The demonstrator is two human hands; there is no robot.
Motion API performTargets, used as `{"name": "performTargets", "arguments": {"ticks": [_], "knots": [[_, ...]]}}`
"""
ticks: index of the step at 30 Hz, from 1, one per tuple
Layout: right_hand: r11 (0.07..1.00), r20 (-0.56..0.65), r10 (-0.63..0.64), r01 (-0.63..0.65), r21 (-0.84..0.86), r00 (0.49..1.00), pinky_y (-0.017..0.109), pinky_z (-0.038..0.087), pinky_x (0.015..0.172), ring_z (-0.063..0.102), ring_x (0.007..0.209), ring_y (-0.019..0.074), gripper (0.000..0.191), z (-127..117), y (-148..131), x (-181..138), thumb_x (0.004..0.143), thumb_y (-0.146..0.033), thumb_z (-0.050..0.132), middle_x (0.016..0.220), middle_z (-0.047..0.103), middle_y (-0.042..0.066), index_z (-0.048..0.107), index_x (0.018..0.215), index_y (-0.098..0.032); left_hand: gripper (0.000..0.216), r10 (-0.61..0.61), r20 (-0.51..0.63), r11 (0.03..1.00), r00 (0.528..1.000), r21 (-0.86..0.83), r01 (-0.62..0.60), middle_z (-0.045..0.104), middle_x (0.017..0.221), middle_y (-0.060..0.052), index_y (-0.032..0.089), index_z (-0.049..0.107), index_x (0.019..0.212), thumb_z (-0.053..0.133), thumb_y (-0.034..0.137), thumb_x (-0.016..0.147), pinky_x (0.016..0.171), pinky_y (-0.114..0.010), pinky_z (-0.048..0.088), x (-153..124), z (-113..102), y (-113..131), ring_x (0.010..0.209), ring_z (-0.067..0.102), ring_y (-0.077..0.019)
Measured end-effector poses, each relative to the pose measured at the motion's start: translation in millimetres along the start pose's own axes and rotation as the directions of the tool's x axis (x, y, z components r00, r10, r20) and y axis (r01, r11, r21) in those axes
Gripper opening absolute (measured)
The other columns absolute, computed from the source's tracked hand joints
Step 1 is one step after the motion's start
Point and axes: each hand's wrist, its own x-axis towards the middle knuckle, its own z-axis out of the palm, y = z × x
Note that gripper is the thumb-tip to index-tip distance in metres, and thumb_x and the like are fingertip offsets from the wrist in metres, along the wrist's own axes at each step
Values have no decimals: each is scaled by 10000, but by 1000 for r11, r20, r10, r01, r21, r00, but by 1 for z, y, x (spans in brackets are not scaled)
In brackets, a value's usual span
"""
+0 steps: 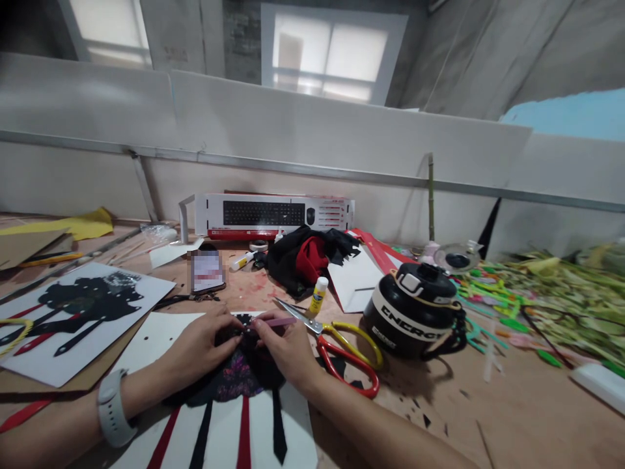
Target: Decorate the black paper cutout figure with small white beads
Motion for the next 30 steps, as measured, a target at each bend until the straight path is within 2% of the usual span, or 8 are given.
{"name": "performTargets", "arguments": {"ticks": [10,18,30], "knots": [[1000,-24,-2,2,28,1000,257,540,557,601,572,134,261,2,-2,0,759,-436,715,723,655,-6,692,793,-178,144,-7,-8,1000,1000,-5,7,641,911,-69,177,682,899,554,160,836,786,-343,480,0,0,0,866,619,-223],[1000,-45,-4,5,25,999,276,549,553,613,582,158,297,1,-2,-1,738,-479,728,704,657,0,692,768,-186,161,-5,-8,1000,1000,-6,5,657,905,-69,181,695,904,546,160,844,779,-332,483,-1,0,-1,855,626,-217],[1000,-36,-7,7,8,999,277,560,563,623,612,164,284,1,-1,-1,754,-472,707,717,654,1,694,776,-190,154,39,-27,999,999,32,-38,628,903,-69,182,680,888,531,162,854,786,-340,493,-3,0,1,853,621,-221]]}}
